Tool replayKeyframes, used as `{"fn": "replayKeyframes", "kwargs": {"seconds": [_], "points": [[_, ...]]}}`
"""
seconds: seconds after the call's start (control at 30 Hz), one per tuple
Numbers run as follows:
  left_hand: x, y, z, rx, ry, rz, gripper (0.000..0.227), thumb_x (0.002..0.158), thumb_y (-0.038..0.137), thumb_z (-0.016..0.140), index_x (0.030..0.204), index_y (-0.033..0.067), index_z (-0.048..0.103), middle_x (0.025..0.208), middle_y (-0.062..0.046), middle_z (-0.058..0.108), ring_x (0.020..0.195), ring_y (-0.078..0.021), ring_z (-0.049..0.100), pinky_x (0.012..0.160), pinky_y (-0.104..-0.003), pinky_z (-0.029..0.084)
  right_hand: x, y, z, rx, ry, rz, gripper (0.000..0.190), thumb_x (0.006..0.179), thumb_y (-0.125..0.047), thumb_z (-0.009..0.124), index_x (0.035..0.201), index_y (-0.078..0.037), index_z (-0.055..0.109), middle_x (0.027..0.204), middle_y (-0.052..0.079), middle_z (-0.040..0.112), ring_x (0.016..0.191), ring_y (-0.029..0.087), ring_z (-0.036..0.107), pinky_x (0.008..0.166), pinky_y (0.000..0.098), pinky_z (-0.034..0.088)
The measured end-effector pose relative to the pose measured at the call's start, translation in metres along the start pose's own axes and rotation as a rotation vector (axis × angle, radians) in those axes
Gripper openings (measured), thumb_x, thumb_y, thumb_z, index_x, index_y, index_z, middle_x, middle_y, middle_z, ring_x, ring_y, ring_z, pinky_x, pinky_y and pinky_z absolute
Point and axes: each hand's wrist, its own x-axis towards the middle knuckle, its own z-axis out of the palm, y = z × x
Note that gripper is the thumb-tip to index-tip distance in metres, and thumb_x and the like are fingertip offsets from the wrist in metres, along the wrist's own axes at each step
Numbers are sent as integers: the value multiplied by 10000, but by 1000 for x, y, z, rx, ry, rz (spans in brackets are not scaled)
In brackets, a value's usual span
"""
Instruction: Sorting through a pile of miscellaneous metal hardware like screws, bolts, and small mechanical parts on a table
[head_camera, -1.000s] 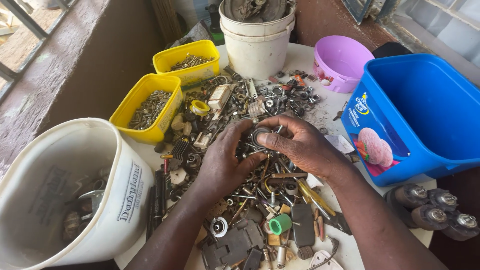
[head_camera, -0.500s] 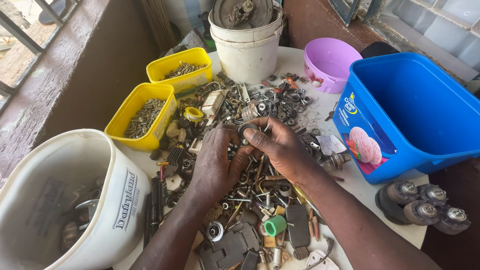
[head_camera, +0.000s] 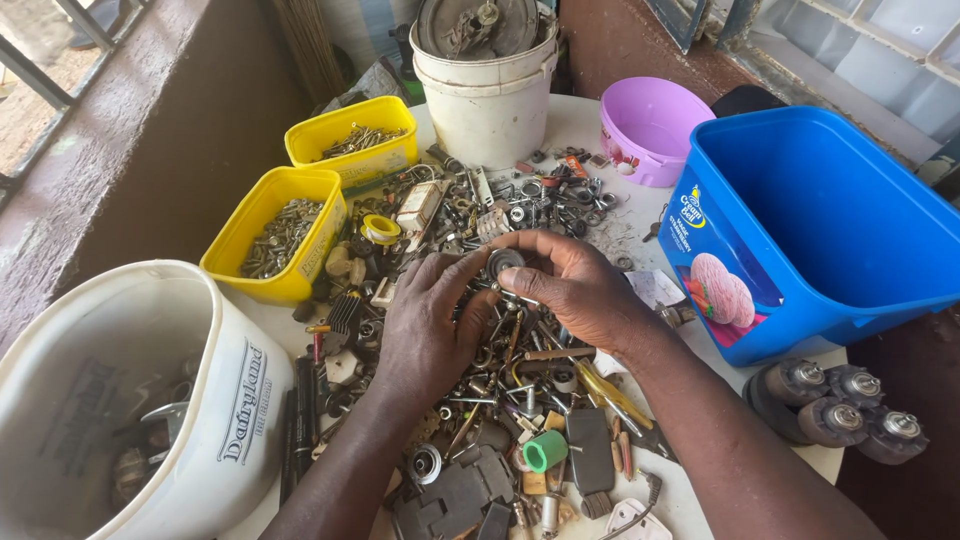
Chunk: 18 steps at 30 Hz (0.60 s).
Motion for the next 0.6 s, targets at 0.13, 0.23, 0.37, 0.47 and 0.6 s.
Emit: {"fn": "replayKeyframes", "kwargs": {"seconds": [0.13,0.23,0.37,0.47,0.6], "points": [[-2,-11,6,-24,30,-7,303,1038,333,728,1226,104,667,976,-111,629,951,-386,673,868,-499,562,3,7,4,85,60,-49,560,979,-256,745,1479,-44,609,1235,170,676,1097,214,643,902,359,605],[-6,-11,9,-19,11,-27,259,1056,356,697,1097,104,652,938,-94,591,920,-376,664,840,-495,555,7,15,3,137,94,-86,534,1006,-253,710,1489,-48,609,1245,202,661,1135,277,644,960,424,600],[-1,-1,4,3,29,33,236,1097,349,607,1003,134,620,929,-87,583,906,-379,657,781,-486,533,19,35,-3,266,135,-38,469,1052,-309,632,1457,-73,631,1244,151,648,1165,265,607,964,414,565],[-2,1,2,-12,62,57,240,1091,350,602,958,151,612,951,-72,618,920,-350,650,803,-455,523,14,16,2,367,120,-2,450,1065,-348,575,1429,-93,644,1178,149,682,1039,276,647,822,372,556],[0,7,-7,-49,44,-55,164,1054,308,637,995,156,650,1031,-96,664,1009,-381,668,854,-495,525,10,6,-5,476,161,7,440,1034,-291,617,1433,-107,633,1194,104,684,1061,251,661,793,344,550]]}}
